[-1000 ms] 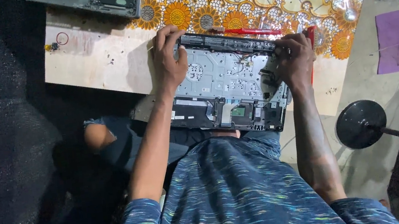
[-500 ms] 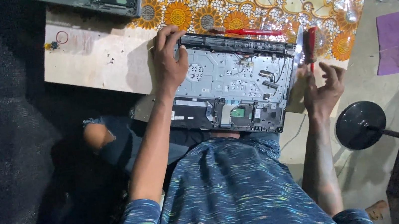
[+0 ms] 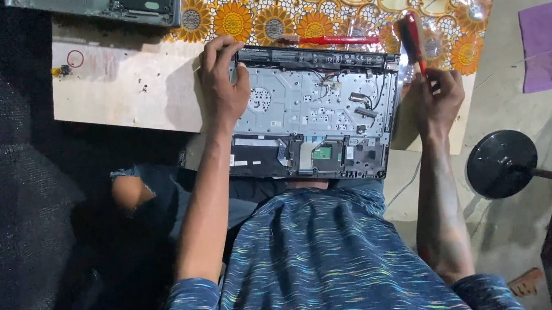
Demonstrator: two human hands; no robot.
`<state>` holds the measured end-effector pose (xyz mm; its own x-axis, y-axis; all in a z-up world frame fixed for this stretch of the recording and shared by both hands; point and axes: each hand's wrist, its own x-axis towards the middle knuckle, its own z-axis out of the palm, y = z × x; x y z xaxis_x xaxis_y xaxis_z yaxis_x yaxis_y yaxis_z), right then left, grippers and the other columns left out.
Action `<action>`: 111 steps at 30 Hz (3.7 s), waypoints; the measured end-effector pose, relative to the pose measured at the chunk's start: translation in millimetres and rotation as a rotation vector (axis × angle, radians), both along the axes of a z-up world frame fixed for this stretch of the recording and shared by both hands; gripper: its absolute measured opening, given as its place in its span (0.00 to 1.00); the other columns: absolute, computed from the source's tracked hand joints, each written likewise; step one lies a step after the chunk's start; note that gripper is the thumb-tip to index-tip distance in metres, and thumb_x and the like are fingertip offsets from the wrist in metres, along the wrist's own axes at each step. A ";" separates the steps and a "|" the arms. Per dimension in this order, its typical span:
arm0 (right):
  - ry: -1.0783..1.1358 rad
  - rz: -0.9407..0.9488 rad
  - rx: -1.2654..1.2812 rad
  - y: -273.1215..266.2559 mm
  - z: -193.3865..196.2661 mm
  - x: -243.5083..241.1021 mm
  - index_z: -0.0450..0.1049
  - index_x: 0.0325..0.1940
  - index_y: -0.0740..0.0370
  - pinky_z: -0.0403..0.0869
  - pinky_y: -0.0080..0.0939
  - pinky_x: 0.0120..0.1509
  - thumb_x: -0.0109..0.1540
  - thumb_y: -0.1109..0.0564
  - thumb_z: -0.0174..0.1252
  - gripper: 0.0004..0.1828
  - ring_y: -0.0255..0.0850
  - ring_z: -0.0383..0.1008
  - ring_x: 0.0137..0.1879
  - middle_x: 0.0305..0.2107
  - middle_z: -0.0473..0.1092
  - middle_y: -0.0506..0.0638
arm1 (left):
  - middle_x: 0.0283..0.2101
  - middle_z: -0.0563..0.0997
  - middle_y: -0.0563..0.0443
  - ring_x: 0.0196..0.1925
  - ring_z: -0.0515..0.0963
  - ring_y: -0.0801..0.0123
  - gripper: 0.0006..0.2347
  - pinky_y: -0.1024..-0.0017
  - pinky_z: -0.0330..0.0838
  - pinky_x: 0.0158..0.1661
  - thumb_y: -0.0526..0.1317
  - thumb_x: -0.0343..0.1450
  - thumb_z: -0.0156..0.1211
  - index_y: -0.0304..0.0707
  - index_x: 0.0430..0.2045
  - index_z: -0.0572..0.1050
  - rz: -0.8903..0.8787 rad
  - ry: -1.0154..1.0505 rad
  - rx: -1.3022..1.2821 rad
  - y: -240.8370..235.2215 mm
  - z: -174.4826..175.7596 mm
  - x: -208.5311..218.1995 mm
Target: The person places a motherboard into the laptop chassis, connects ribbon cables and wires to the board, and then picks up a hard drive enclosure.
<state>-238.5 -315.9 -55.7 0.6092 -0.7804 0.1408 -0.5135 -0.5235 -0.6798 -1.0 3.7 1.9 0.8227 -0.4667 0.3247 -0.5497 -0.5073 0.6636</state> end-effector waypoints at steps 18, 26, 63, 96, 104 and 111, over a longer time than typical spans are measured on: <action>-0.085 0.206 -0.397 -53.0 -19.9 70.7 0.81 0.42 0.57 0.71 0.33 0.29 0.62 0.61 0.68 0.05 0.39 0.68 0.40 0.35 0.68 0.46 | 0.49 0.72 0.49 0.53 0.73 0.60 0.12 0.62 0.68 0.55 0.27 0.65 0.54 0.34 0.42 0.76 -0.032 -0.063 -0.107 -3.3 -12.9 3.5; -0.303 0.187 -0.391 3.6 23.1 48.2 0.75 0.44 0.66 0.71 0.43 0.40 0.55 0.71 0.57 0.15 0.48 0.67 0.43 0.38 0.65 0.56 | 0.49 0.71 0.49 0.54 0.73 0.59 0.12 0.59 0.67 0.54 0.28 0.67 0.54 0.34 0.42 0.77 -0.038 -0.072 -0.033 -4.2 -4.1 1.5; -0.057 0.413 -0.241 113.2 23.7 -29.2 0.78 0.41 0.61 0.60 0.44 0.41 0.62 0.53 0.63 0.09 0.42 0.65 0.39 0.31 0.67 0.52 | 0.51 0.71 0.49 0.54 0.72 0.58 0.13 0.57 0.67 0.52 0.28 0.66 0.55 0.36 0.43 0.76 -0.021 -0.060 0.002 -4.9 -8.6 2.2; -0.300 0.380 0.038 146.2 53.3 -23.9 0.70 0.44 0.67 0.68 0.40 0.38 0.69 0.56 0.49 0.10 0.44 0.69 0.37 0.32 0.69 0.57 | 0.53 0.69 0.51 0.54 0.71 0.56 0.11 0.56 0.70 0.52 0.29 0.71 0.53 0.38 0.46 0.75 -0.036 -0.042 -0.045 0.6 -10.7 1.5; -0.360 0.142 -0.222 94.0 51.0 -22.9 0.71 0.43 0.70 0.70 0.41 0.40 0.70 0.59 0.49 0.09 0.45 0.69 0.38 0.33 0.70 0.58 | 0.50 0.71 0.49 0.52 0.72 0.56 0.12 0.58 0.69 0.51 0.28 0.68 0.54 0.36 0.44 0.76 -0.030 -0.055 -0.039 -3.0 -2.6 1.0; -0.386 0.065 -0.287 52.0 15.6 -39.8 0.77 0.43 0.73 0.71 0.44 0.48 0.66 0.69 0.59 0.03 0.50 0.71 0.43 0.36 0.71 0.61 | 0.51 0.72 0.45 0.54 0.73 0.56 0.13 0.62 0.68 0.53 0.28 0.67 0.54 0.35 0.45 0.76 -0.015 -0.049 -0.041 0.5 -3.2 4.0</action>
<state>-278.3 -263.9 -40.1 0.5169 -0.6389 0.5697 -0.2122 -0.7404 -0.6378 3.0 4.2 -1.3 0.7984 -0.4645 0.3831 -0.5893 -0.4720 0.6557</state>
